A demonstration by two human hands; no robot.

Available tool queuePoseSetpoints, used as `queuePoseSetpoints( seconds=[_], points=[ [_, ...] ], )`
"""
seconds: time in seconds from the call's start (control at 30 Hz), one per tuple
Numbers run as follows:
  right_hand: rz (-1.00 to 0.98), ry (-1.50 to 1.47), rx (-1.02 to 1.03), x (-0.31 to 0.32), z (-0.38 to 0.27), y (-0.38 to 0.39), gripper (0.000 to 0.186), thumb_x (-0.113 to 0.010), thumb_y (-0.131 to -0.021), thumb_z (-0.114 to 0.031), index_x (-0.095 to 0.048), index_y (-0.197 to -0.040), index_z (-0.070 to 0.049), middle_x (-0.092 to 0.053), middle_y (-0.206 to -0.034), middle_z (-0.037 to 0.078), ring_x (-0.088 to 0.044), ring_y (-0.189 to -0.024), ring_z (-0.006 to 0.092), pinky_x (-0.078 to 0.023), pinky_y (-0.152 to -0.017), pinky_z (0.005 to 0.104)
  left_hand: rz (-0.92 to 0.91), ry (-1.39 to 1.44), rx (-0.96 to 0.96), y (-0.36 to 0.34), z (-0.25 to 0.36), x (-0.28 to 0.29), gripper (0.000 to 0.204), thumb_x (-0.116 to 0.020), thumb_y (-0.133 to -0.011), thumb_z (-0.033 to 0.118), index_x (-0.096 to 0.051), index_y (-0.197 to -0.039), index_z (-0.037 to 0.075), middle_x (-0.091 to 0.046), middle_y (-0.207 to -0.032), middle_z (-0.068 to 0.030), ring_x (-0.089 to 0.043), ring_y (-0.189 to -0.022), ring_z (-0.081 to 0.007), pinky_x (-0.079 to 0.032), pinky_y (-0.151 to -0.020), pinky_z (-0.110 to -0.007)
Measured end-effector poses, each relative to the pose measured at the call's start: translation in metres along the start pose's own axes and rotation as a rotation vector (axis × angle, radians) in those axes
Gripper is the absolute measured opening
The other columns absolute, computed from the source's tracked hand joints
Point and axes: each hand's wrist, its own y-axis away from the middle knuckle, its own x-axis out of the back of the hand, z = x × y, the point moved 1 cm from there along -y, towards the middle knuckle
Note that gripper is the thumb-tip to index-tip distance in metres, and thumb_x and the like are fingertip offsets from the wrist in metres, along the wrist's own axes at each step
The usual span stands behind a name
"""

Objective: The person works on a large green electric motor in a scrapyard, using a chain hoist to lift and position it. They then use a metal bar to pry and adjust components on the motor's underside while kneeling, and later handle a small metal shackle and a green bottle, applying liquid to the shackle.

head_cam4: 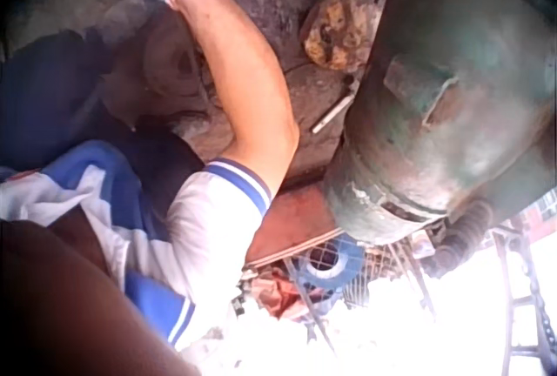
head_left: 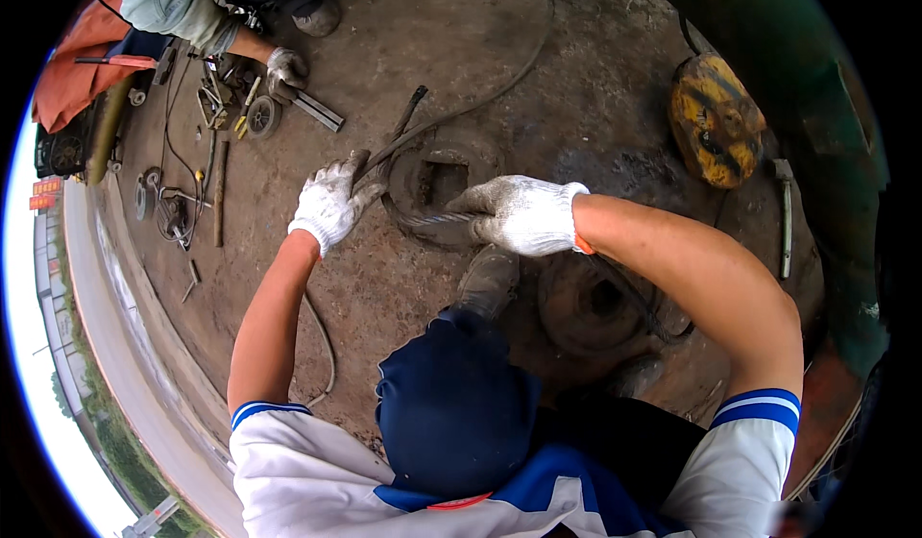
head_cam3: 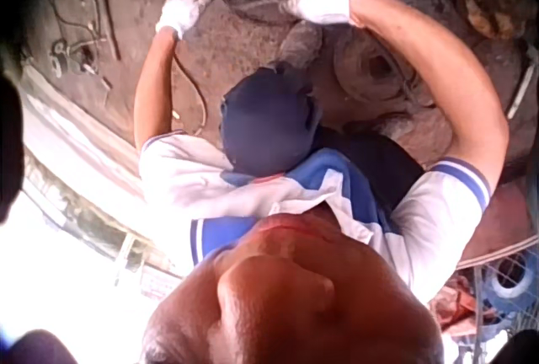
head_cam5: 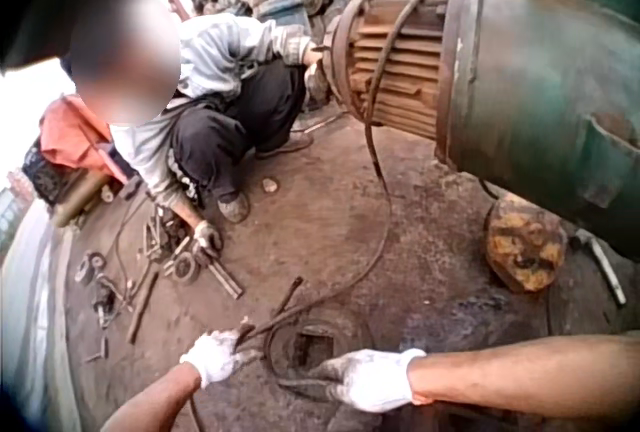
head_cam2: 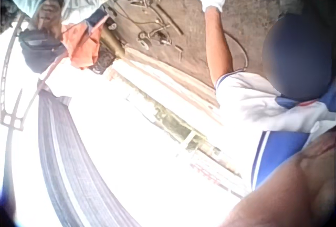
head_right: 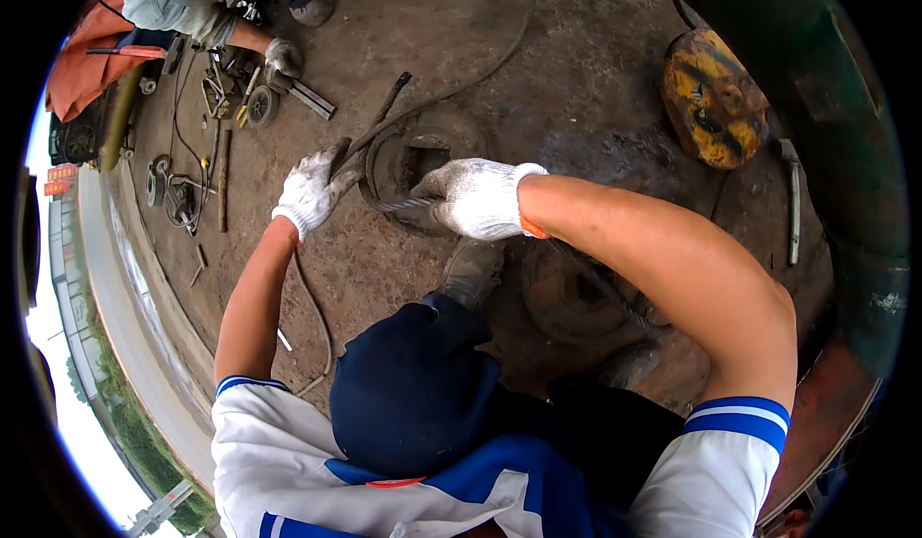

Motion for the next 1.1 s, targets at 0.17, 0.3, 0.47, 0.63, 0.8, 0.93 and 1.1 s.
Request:
queuePoseSetpoints(
  seconds=[0.17,0.3,0.47,0.63,0.8,0.93,1.1],
  points=[
    [-0.067,-0.016,-0.008,0.002,-0.015,0.000,0.051,-0.054,-0.098,-0.020,-0.057,-0.146,-0.002,-0.062,-0.142,0.024,-0.058,-0.134,0.0379,-0.046,-0.112,0.0440,-0.455,0.365,0.193,-0.026,-0.041,-0.004,0.054,-0.069,-0.095,0.046,-0.069,-0.127,0.002,-0.071,-0.103,-0.0133,-0.065,-0.095,-0.0264,-0.051,-0.087,-0.039],
    [-0.079,0.054,0.047,-0.012,-0.013,-0.011,0.045,-0.055,-0.097,-0.019,-0.060,-0.139,-0.002,-0.068,-0.128,0.026,-0.063,-0.122,0.0419,-0.050,-0.102,0.0475,-0.333,0.462,0.324,-0.063,-0.039,0.048,0.048,-0.069,-0.096,0.041,-0.071,-0.119,-0.001,-0.068,-0.092,-0.0103,-0.063,-0.087,-0.0198,-0.051,-0.080,-0.036],
    [-0.057,0.053,0.036,-0.026,-0.026,0.031,0.035,-0.054,-0.099,-0.017,-0.059,-0.129,0.000,-0.068,-0.112,0.030,-0.064,-0.111,0.0483,-0.052,-0.094,0.0533,0.138,-0.452,0.289,-0.099,-0.055,0.091,0.071,-0.073,-0.091,0.053,-0.055,-0.148,0.014,-0.058,-0.143,-0.0232,-0.056,-0.132,-0.0442,-0.047,-0.107,-0.049],
    [0.208,-0.019,-0.126,-0.041,-0.001,0.124,0.029,-0.059,-0.098,-0.018,-0.054,-0.117,0.004,-0.069,-0.092,0.029,-0.069,-0.089,0.0489,-0.055,-0.075,0.0550,0.038,0.547,0.186,-0.118,0.026,0.079,0.066,-0.067,-0.097,0.052,-0.057,-0.145,0.007,-0.066,-0.129,-0.0166,-0.064,-0.117,-0.0327,-0.052,-0.097,-0.043],
    [0.621,0.049,-0.098,-0.047,0.035,0.161,0.029,-0.062,-0.094,-0.014,-0.057,-0.118,0.001,-0.067,-0.091,0.021,-0.069,-0.082,0.0435,-0.056,-0.069,0.0522,-0.357,1.279,0.189,-0.101,0.194,0.034,0.062,-0.069,-0.099,0.045,-0.055,-0.142,0.003,-0.067,-0.115,-0.0124,-0.071,-0.094,-0.0246,-0.060,-0.078,-0.040],
    [0.645,-0.038,-0.250,-0.062,0.078,0.153,0.031,-0.060,-0.095,-0.019,-0.056,-0.120,0.000,-0.071,-0.096,0.024,-0.071,-0.088,0.0441,-0.056,-0.071,0.0539,-0.247,1.169,0.087,-0.161,0.285,0.027,0.036,-0.074,-0.097,0.030,-0.064,-0.115,-0.001,-0.060,-0.084,-0.0027,-0.059,-0.071,-0.0126,-0.053,-0.063,-0.031],
    [0.599,-0.232,-0.379,-0.083,0.122,0.143,0.036,-0.055,-0.101,-0.028,-0.055,-0.123,-0.001,-0.072,-0.097,0.027,-0.069,-0.093,0.0480,-0.054,-0.080,0.0567,-0.018,1.037,-0.078,-0.165,0.310,-0.025,0.025,-0.080,-0.092,0.016,-0.071,-0.103,-0.004,-0.071,-0.094,-0.0045,-0.059,-0.085,-0.0118,-0.051,-0.078,-0.030]
  ],
)
